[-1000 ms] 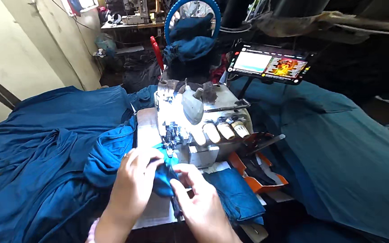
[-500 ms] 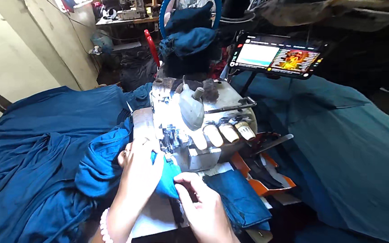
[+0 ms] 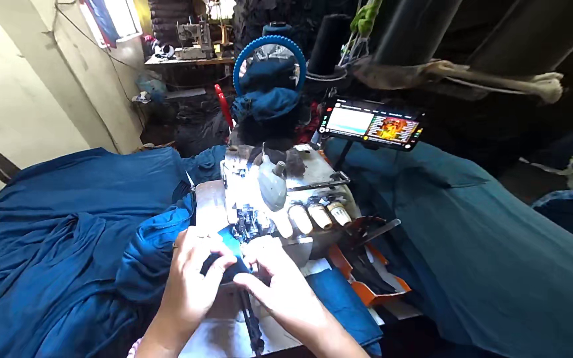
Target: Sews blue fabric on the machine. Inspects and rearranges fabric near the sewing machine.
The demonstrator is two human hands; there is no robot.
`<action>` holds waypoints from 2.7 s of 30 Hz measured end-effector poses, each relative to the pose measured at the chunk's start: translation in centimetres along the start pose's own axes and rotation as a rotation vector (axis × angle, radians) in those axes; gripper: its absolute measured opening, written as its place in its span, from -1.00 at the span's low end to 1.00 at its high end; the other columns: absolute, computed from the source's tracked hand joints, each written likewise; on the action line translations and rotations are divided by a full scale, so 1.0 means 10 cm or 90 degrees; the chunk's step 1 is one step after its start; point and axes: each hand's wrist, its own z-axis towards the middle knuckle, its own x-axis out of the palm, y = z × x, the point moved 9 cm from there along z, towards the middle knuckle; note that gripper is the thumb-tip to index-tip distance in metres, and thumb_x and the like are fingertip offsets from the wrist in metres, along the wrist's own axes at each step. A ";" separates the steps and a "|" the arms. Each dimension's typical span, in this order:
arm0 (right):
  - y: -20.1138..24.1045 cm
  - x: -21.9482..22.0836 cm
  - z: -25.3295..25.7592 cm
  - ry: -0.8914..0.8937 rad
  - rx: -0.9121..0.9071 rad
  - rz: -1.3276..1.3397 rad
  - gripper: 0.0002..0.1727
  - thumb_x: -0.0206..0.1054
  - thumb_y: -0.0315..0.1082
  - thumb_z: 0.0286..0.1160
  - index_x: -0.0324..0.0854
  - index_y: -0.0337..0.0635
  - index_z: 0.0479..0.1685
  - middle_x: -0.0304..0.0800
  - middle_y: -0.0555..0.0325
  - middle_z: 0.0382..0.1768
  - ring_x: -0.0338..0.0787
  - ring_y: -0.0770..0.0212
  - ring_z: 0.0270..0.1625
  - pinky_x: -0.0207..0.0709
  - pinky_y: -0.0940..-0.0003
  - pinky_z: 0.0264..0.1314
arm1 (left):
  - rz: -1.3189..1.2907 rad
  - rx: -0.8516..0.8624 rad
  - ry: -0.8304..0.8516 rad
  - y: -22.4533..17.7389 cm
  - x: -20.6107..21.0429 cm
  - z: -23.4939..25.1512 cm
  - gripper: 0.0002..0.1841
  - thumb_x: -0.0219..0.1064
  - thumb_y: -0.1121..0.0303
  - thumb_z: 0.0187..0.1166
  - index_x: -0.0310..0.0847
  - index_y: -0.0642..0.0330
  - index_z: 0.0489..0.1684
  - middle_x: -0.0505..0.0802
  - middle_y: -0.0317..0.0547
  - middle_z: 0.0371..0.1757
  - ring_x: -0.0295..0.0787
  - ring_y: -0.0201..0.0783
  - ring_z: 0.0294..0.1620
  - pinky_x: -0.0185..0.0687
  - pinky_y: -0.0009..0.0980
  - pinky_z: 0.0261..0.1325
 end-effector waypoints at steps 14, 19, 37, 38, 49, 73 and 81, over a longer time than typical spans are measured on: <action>0.02 -0.08 -0.20 0.131 0.202 0.124 -0.80 0.46 -0.34 0.43 0.66 -0.22 -0.07 0.68 0.34 -0.46 0.65 0.50 -0.50 0.59 0.56 -0.41 | 0.050 0.012 0.320 0.06 0.15 0.08 -0.68 0.17 0.36 0.66 0.78 -0.01 0.24 0.88 -0.26 0.21 0.75 -0.24 0.33 0.56 -0.16 0.48; 0.21 0.02 -0.12 0.144 0.086 0.171 -0.87 0.30 -0.36 0.61 0.71 -0.21 -0.11 0.75 0.30 -0.26 0.66 0.58 -0.39 0.58 0.65 -0.35 | -0.062 0.097 0.386 -0.27 0.18 0.13 -0.67 0.13 0.12 0.77 0.79 0.09 -0.11 0.85 -0.19 -0.11 0.76 -0.29 0.08 0.58 -0.24 0.24; 0.18 0.06 0.15 0.041 -0.040 0.010 -0.72 0.25 -0.24 0.66 0.83 -0.21 -0.14 0.85 0.19 -0.26 0.79 0.48 -0.14 0.65 0.53 0.01 | -0.066 0.131 0.508 -0.35 0.07 0.10 -0.77 0.15 0.27 0.71 0.71 0.14 -0.19 0.80 -0.12 -0.23 0.70 -0.18 0.01 0.34 -0.07 0.33; 0.17 0.09 0.14 0.099 -0.025 -0.022 -0.70 0.24 -0.22 0.67 0.80 -0.22 -0.21 0.81 0.16 -0.34 0.77 0.44 -0.21 0.62 0.48 -0.08 | 0.019 0.149 0.496 -0.31 0.05 0.16 -0.72 0.13 0.20 0.73 0.72 0.11 -0.26 0.81 -0.12 -0.26 0.74 -0.13 -0.02 0.41 0.02 0.26; 0.72 0.02 -0.24 0.140 -0.154 -0.093 -0.70 0.30 -0.26 0.66 0.81 -0.32 -0.27 0.77 -0.03 -0.39 0.73 0.04 -0.16 0.52 0.06 0.04 | -0.111 0.094 0.640 -0.44 0.15 0.29 -0.68 0.23 0.10 0.71 0.63 0.03 0.25 0.84 -0.26 0.01 0.67 -0.31 0.16 0.36 -0.08 0.36; 0.00 0.18 -0.26 0.141 -0.070 0.142 -0.79 0.30 -0.33 0.66 0.73 -0.32 -0.18 0.73 0.06 -0.21 0.67 0.45 -0.27 0.56 0.62 -0.16 | 0.273 0.383 0.588 -0.52 0.34 0.23 -0.81 0.17 0.33 0.53 0.70 0.00 -0.40 0.75 -0.19 -0.35 0.76 -0.09 -0.13 0.60 0.02 0.04; -0.05 0.12 -0.16 0.123 -0.047 0.095 -0.79 0.29 -0.30 0.67 0.76 -0.25 -0.12 0.77 0.09 -0.08 0.72 0.45 -0.09 0.61 0.57 0.00 | 0.296 0.326 0.583 -0.44 0.39 0.24 -0.62 0.07 0.07 0.64 0.75 0.02 -0.41 0.80 -0.18 -0.25 0.78 -0.10 -0.04 0.58 0.08 0.16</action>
